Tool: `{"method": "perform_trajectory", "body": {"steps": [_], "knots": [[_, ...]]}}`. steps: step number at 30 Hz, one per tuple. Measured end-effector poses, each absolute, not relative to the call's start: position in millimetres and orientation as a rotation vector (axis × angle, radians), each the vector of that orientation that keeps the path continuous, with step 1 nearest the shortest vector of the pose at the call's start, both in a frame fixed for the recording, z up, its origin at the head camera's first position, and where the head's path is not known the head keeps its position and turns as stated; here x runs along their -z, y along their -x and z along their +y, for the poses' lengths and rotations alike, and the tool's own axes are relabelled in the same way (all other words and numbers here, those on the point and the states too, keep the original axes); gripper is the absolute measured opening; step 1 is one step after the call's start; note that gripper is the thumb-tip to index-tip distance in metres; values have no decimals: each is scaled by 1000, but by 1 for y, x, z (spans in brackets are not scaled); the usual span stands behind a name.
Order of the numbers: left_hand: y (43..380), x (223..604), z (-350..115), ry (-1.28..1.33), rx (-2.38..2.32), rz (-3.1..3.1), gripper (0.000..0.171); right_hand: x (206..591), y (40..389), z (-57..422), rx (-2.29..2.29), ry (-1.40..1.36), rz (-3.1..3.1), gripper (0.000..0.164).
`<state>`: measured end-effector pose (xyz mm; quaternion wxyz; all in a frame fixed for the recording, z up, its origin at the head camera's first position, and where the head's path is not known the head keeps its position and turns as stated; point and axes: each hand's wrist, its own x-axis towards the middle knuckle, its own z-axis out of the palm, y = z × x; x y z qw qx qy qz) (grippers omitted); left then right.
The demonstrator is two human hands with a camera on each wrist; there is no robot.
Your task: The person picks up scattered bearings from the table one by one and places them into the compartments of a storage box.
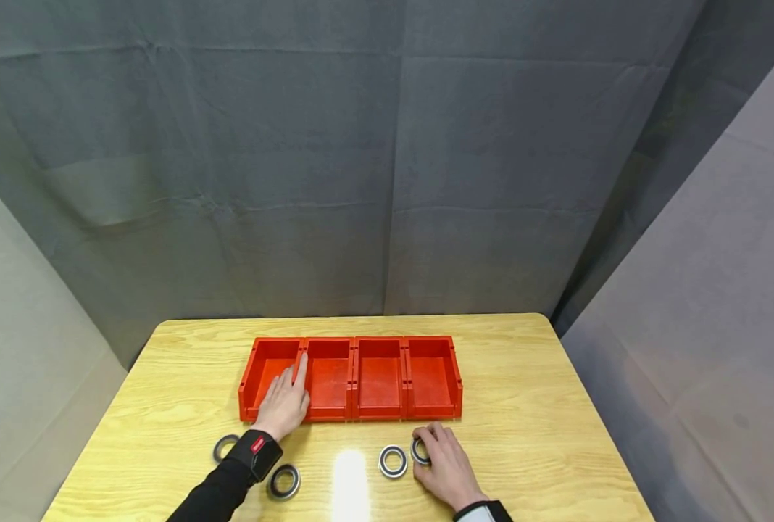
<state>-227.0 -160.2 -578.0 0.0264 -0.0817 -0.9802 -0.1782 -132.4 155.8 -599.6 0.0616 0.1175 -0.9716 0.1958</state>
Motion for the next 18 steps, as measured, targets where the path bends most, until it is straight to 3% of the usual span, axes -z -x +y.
{"method": "perform_trajectory", "body": {"steps": [18], "knots": [[226,576,-161,281,575,-3016,73,587,141,161,-640,-320,-2740,41]]}}
